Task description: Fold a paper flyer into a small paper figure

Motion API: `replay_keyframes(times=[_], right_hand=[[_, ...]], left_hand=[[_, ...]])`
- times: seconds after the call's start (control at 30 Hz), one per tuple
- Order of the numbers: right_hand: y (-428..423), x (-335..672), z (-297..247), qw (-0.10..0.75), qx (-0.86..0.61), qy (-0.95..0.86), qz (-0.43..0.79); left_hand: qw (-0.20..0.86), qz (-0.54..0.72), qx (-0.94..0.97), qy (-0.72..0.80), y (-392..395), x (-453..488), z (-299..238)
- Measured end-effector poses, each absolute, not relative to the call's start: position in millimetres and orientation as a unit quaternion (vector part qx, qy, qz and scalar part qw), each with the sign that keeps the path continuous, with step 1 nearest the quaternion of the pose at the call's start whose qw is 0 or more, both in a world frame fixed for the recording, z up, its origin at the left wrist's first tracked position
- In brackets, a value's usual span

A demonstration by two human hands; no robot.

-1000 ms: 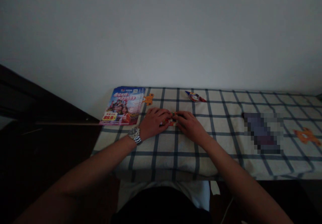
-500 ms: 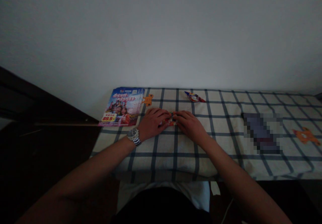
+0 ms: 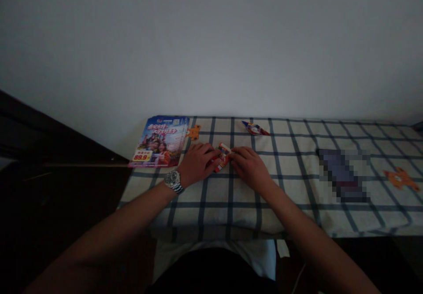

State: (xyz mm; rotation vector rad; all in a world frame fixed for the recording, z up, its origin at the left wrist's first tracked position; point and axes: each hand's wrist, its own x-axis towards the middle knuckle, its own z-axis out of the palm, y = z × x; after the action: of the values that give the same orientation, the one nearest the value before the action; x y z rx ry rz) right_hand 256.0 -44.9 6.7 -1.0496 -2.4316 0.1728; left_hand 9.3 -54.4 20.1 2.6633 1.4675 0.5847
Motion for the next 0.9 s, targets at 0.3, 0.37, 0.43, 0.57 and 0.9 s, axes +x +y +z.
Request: replay_keyframes(times=[0.3, 0.37, 0.43, 0.57, 0.9], right_hand=[[-47, 257, 4, 0.233, -0.379, -0.894, 0.057], [-44, 260, 1, 0.228, -0.383, -0.893, 0.058], [-41, 262, 0, 0.226, -0.380, -0.895, 0.062], [-37, 264, 0, 0.224, -0.373, -0.897, 0.074], [-23, 255, 4, 0.272, -0.397, -0.868, 0.121]], left_hand=[[0.033, 0.195, 0.866, 0.459, -52, 6, 20], [0.045, 0.204, 0.871, 0.445, -51, 4, 20], [0.059, 0.215, 0.879, 0.421, -49, 3, 19], [0.077, 0.212, 0.893, 0.389, -48, 3, 17], [0.066, 0.185, 0.901, 0.386, -52, 6, 19]])
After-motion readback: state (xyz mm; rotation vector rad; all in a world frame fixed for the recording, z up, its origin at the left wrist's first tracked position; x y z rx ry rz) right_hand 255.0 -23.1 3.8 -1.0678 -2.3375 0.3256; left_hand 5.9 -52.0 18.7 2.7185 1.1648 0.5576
